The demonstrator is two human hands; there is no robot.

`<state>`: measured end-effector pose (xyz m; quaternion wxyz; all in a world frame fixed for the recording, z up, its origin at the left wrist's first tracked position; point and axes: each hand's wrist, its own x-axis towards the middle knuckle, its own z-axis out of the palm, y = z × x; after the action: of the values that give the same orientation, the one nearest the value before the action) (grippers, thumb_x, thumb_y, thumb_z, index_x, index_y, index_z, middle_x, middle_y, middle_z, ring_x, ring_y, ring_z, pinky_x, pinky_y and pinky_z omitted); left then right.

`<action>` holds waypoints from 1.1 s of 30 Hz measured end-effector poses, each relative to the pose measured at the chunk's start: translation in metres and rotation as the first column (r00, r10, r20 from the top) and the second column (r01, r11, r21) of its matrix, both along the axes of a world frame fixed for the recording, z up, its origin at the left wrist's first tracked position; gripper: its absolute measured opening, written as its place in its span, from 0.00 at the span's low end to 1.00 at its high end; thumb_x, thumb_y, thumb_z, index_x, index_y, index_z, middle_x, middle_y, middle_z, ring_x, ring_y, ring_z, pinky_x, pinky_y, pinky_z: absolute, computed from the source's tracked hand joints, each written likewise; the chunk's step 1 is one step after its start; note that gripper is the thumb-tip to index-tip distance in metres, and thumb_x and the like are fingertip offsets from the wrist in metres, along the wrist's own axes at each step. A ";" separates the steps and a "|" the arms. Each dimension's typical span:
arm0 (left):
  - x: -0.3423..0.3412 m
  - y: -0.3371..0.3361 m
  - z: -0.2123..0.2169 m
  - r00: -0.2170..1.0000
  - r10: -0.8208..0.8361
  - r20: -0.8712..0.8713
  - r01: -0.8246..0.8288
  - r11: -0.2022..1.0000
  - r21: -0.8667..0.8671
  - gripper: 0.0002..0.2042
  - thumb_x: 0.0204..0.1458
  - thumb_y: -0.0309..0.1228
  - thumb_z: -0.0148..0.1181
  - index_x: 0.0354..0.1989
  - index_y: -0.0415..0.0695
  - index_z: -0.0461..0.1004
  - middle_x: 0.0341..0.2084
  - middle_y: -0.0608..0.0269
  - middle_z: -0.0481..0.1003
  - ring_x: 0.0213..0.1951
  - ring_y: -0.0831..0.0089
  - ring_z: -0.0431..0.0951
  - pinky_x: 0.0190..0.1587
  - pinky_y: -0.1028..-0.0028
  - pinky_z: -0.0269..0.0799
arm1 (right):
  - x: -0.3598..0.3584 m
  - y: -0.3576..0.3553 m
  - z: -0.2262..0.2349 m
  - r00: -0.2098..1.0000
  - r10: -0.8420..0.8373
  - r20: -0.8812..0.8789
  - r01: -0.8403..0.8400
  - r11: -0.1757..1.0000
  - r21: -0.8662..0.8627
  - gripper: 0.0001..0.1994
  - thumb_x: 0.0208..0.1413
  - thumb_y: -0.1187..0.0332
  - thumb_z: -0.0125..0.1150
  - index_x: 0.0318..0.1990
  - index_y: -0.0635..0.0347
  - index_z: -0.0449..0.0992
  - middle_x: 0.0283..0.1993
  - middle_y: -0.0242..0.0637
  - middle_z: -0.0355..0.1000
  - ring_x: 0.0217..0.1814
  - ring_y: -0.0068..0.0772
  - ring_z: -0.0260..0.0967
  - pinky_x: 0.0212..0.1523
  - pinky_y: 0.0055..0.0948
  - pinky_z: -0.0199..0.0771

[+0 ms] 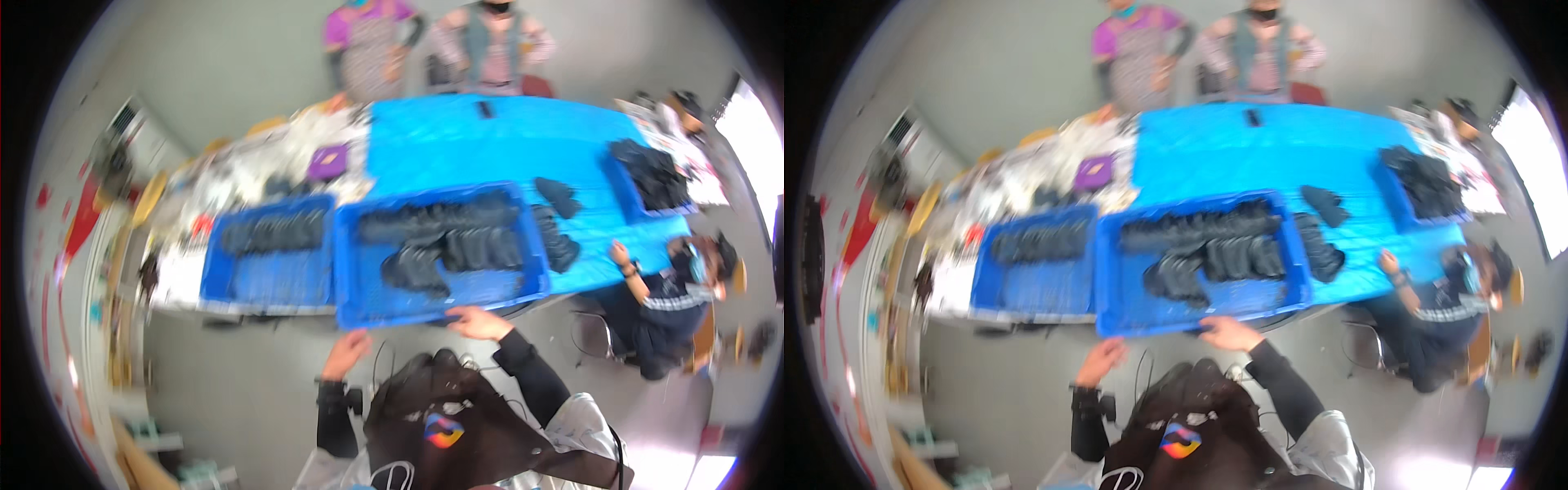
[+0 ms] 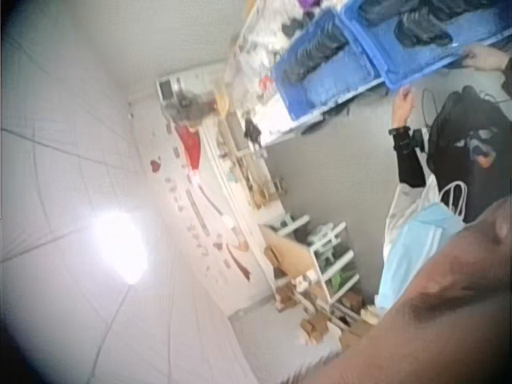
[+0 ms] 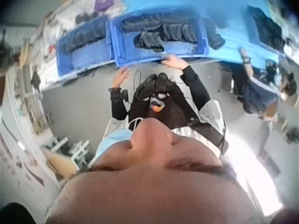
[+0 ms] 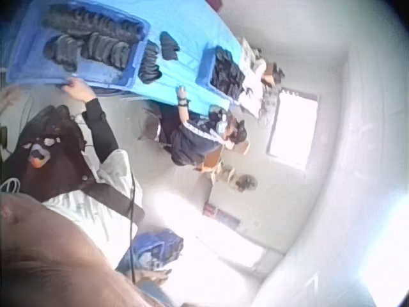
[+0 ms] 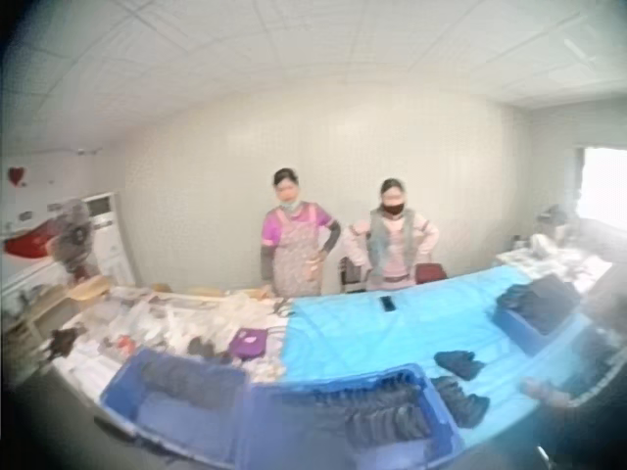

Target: Organizing and stacking grey shoe components into a blue plastic crate at a manufacturing workstation.

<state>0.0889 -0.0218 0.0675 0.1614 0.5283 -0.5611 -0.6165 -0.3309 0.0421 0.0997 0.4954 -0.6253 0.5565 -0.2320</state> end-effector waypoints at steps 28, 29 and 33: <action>0.233 -0.360 0.186 0.945 0.148 -0.293 -0.203 0.965 -0.167 0.29 0.61 0.42 0.67 0.67 0.44 0.67 0.50 0.63 0.80 0.50 0.71 0.81 0.51 0.68 0.73 | 0.300 -0.214 0.203 0.323 -0.410 0.853 0.320 0.895 0.310 0.21 0.68 0.57 0.60 0.59 0.64 0.71 0.58 0.53 0.74 0.57 0.50 0.77 0.53 0.46 0.82; 0.241 -0.387 0.195 0.950 0.210 -0.231 -0.254 0.949 -0.185 0.28 0.60 0.45 0.68 0.65 0.45 0.69 0.49 0.64 0.80 0.50 0.71 0.81 0.50 0.68 0.72 | 0.308 -0.251 0.205 0.355 -0.377 0.856 0.318 0.909 0.269 0.22 0.67 0.58 0.61 0.58 0.66 0.70 0.59 0.53 0.71 0.58 0.49 0.75 0.54 0.49 0.83; 0.233 -0.507 0.189 0.954 0.301 0.002 -0.292 0.926 -0.239 0.22 0.58 0.50 0.69 0.51 0.47 0.77 0.43 0.67 0.81 0.44 0.72 0.81 0.45 0.69 0.70 | 0.296 -0.387 0.205 0.576 -0.535 0.618 0.533 0.819 0.213 0.31 0.59 0.50 0.65 0.62 0.62 0.71 0.63 0.49 0.66 0.65 0.49 0.67 0.58 0.51 0.78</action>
<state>0.3218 -0.5286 0.2561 0.3034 0.5958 -0.5472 -0.5035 -0.0348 -0.3447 0.3052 0.5650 -0.3061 0.5099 -0.5719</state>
